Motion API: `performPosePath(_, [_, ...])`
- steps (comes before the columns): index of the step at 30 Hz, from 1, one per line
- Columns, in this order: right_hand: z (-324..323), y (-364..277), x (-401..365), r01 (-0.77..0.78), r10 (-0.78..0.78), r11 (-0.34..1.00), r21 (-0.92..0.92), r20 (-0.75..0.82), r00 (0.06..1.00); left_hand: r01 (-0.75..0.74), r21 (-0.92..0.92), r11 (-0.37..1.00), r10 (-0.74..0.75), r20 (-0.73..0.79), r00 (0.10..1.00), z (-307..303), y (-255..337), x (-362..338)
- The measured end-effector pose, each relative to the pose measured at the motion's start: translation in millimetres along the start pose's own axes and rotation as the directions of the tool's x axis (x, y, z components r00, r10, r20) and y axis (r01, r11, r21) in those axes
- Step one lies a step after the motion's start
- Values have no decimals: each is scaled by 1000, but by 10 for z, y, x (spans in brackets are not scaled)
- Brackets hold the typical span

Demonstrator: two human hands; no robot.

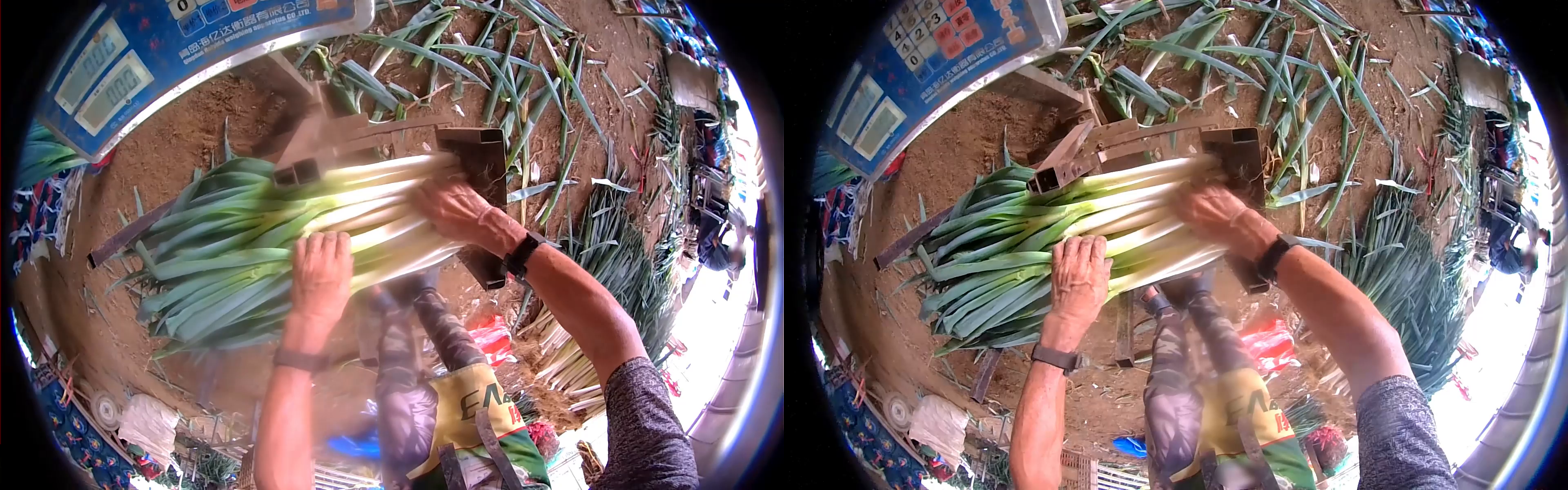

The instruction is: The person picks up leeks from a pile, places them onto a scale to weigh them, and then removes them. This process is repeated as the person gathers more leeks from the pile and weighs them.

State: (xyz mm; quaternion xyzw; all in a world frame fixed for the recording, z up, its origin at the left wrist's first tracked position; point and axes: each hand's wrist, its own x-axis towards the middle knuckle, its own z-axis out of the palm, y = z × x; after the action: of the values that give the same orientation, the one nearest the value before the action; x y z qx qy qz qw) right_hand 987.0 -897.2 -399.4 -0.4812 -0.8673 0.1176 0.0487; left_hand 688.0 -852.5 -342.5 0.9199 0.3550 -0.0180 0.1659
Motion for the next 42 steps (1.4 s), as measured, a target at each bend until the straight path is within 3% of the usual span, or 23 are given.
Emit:
performPosePath(1, [5, 8, -14, 28, -25, 997, -67, 40, 999, -12, 10, 1000, 12, 10, 1000, 3, 0, 10])
performPosePath(8, [160, 28, -70, -8, 6, 999, -49, -51, 999, -94, 125, 988, 82, 97, 992, 46, -17, 40])
performPosePath(13, [256, 23, -111, -42, 41, 999, -10, -54, 998, -73, 82, 994, 60, 146, 987, 26, 0, 80])
performPosePath(19, [541, -23, -353, -167, 183, 980, -108, 162, 970, -123, 137, 983, 117, 56, 992, -20, -194, 136])
performPosePath(25, [468, -78, -120, -461, 419, 867, 187, 224, 880, -74, 103, 992, 72, 21, 997, 26, -281, 281])
performPosePath(28, [50, -130, 121, -531, 433, 841, 106, 459, 776, 28, 34, 999, -25, -68, 997, 161, -201, 158])
performPosePath(31, [-172, -114, 65, -372, 309, 917, 141, 338, 889, 108, -13, 994, -109, -88, 990, 208, -127, 79])
performPosePath(32, [-232, -120, 29, -398, 330, 883, 247, 275, 903, 118, -16, 993, -119, -91, 989, 224, -116, 64])
performPosePath(36, [-288, -125, -171, -284, 269, 926, 249, 91, 959, 110, -47, 993, -115, -128, 985, 221, -73, 23])
performPosePath(39, [-92, -126, -250, -388, 368, 834, 393, 128, 921, 131, -67, 989, -139, -123, 983, 319, -154, 95])
performPosePath(40, [-55, -121, -205, -468, 411, 804, 367, 227, 883, 143, -45, 989, -148, -150, 978, 356, -193, 167])
performPosePath(42, [-60, -164, -187, -499, 444, 801, 331, 232, 866, 150, -71, 986, -159, -144, 977, 368, -198, 173])
